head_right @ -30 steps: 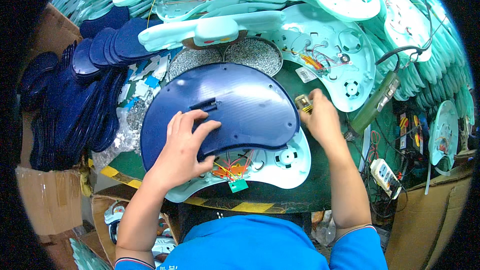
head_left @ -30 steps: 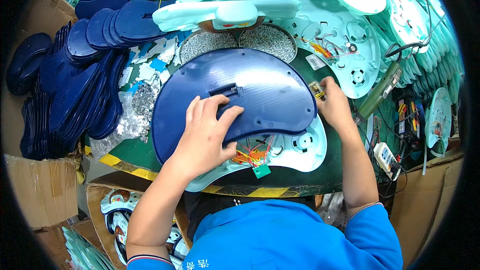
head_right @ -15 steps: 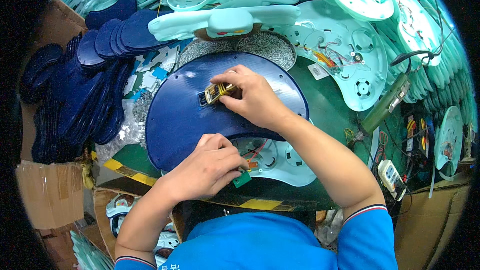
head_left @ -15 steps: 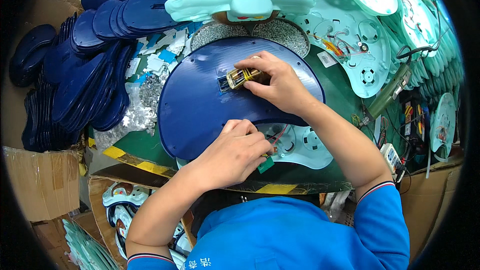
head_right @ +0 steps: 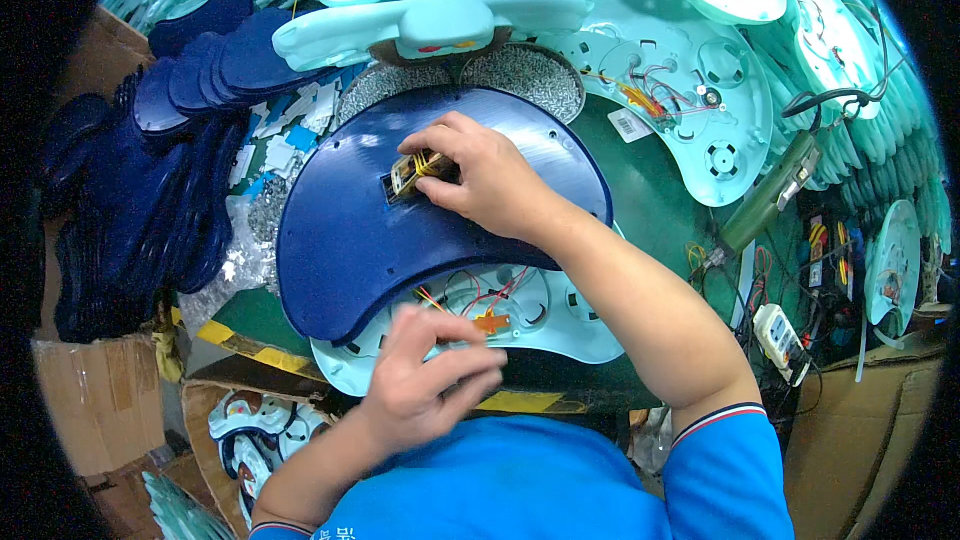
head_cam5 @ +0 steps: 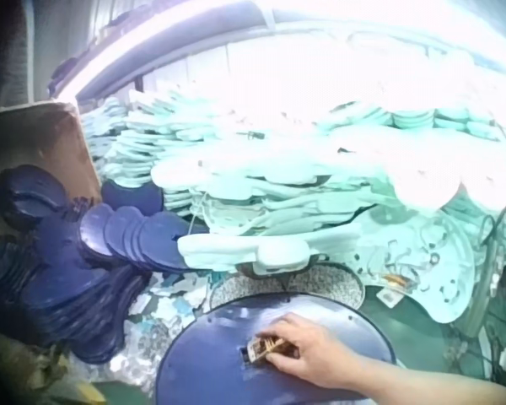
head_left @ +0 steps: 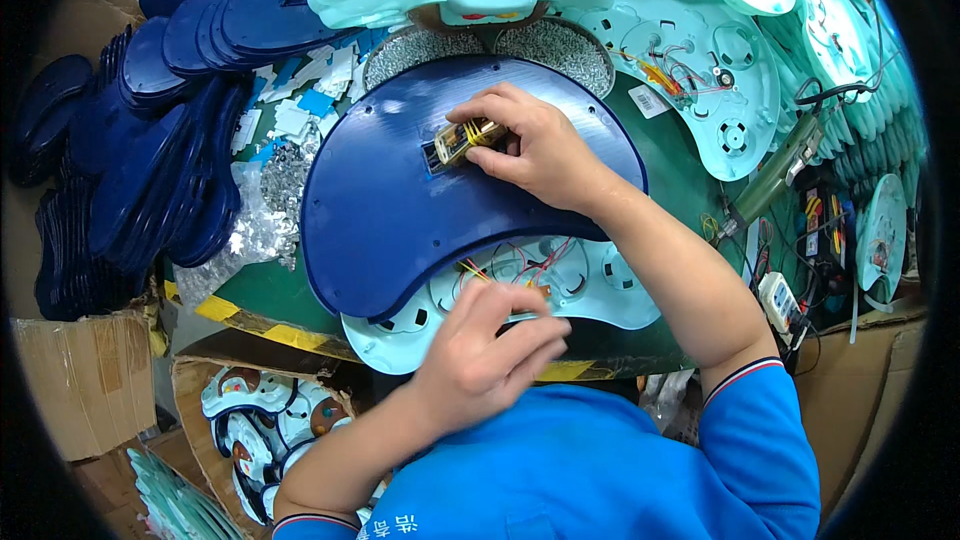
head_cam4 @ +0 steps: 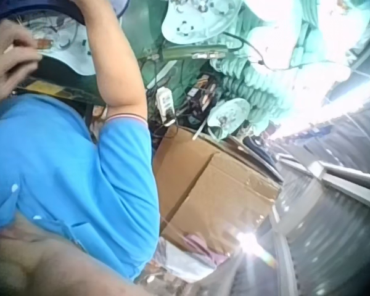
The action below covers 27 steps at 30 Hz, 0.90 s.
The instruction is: The person assembles blue plastic parts by attaching a white rectangular piece and securing it with screws using a green power drill. They then insert batteries into a compartment and place the assembled part into a box.
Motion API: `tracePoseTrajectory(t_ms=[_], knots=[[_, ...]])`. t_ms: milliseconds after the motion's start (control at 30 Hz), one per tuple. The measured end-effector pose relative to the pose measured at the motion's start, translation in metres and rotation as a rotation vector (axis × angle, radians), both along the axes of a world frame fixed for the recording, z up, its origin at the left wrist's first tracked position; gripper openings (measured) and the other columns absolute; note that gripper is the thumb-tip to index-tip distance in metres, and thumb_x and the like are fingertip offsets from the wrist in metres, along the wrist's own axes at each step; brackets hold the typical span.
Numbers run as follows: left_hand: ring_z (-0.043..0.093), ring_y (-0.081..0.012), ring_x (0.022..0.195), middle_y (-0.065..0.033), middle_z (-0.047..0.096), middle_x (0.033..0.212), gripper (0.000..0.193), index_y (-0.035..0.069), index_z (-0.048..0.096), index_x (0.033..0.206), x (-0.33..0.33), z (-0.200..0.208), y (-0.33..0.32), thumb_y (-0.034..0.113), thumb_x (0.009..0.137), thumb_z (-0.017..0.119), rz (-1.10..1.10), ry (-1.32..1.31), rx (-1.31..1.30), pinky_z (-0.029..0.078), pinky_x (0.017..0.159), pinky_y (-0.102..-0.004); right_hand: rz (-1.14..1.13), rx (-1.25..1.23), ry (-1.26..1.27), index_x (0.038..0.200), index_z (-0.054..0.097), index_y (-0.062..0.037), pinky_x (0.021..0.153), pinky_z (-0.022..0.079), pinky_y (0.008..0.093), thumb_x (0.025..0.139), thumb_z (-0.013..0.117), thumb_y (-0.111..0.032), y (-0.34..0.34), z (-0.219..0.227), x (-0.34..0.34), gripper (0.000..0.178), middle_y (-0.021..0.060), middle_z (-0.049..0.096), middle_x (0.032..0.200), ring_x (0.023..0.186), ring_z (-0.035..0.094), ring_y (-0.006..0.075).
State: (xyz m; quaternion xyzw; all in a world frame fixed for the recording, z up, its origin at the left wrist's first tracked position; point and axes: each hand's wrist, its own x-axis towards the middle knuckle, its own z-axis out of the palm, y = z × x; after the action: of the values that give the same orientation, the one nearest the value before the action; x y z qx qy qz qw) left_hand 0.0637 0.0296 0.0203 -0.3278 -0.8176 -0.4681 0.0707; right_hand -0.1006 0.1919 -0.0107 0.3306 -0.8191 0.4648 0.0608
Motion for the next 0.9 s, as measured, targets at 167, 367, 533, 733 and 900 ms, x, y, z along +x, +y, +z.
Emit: tracePoseTrajectory(t_ms=[167, 367, 533, 733, 900], knots=[[0.063, -0.0156, 0.086, -0.0113, 0.065, 0.106, 0.04, 0.001, 0.057, 0.128, 0.047, -0.031, 0.003, 0.034, 0.105, 0.057, -0.085, -1.56, 0.785, 0.053, 0.077, -0.028, 0.013, -0.005, -0.049, 0.117, 0.068, -0.0066, 0.087, 0.056, 0.0381, 0.083, 0.074, -0.01, -0.003, 0.006, 0.002, 0.035, 0.0147, 0.064, 0.109, 0.098, 0.068, 0.0319], [0.059, -0.0125, 0.08, -0.0095, 0.062, 0.104, 0.044, 0.006, 0.054, 0.122, 0.048, -0.053, 0.01, 0.046, 0.104, 0.057, 0.275, -1.526, 1.225, 0.048, 0.068, -0.027, 0.009, -0.009, -0.023, 0.118, 0.068, -0.0067, 0.088, 0.055, 0.0381, 0.083, 0.074, -0.009, -0.004, 0.003, 0.001, 0.035, 0.0145, 0.064, 0.111, 0.099, 0.067, 0.0317], [0.06, -0.0125, 0.08, -0.0089, 0.063, 0.101, 0.036, 0.004, 0.056, 0.117, 0.049, -0.049, 0.006, 0.038, 0.104, 0.059, 0.231, -1.568, 1.305, 0.05, 0.068, -0.0267, 0.018, -0.003, -0.02, 0.118, 0.068, -0.0067, 0.089, 0.056, 0.0378, 0.084, 0.074, -0.009, -0.004, 0.004, 0.0, 0.035, 0.0144, 0.063, 0.111, 0.098, 0.067, 0.0315], [0.066, -0.0159, 0.078, -0.0135, 0.066, 0.097, 0.052, -0.006, 0.042, 0.147, 0.048, -0.028, 0.007, 0.024, 0.106, 0.054, -0.174, -1.748, 0.859, 0.057, 0.062, -0.0268, 0.014, 0.002, -0.055, 0.118, 0.068, -0.0065, 0.088, 0.056, 0.0374, 0.085, 0.073, -0.009, -0.004, 0.007, 0.002, 0.034, 0.014, 0.063, 0.111, 0.098, 0.067, 0.0299], [0.066, -0.0168, 0.081, -0.0145, 0.064, 0.099, 0.05, -0.006, 0.043, 0.146, 0.046, -0.03, 0.006, 0.023, 0.107, 0.053, -0.203, -1.743, 0.867, 0.057, 0.062, -0.0273, 0.003, 0.034, -0.054, 0.12, 0.067, -0.0071, 0.087, 0.055, 0.0371, 0.086, 0.073, -0.009, -0.005, 0.009, 0.004, 0.034, 0.0131, 0.063, 0.112, 0.098, 0.068, 0.0289]])
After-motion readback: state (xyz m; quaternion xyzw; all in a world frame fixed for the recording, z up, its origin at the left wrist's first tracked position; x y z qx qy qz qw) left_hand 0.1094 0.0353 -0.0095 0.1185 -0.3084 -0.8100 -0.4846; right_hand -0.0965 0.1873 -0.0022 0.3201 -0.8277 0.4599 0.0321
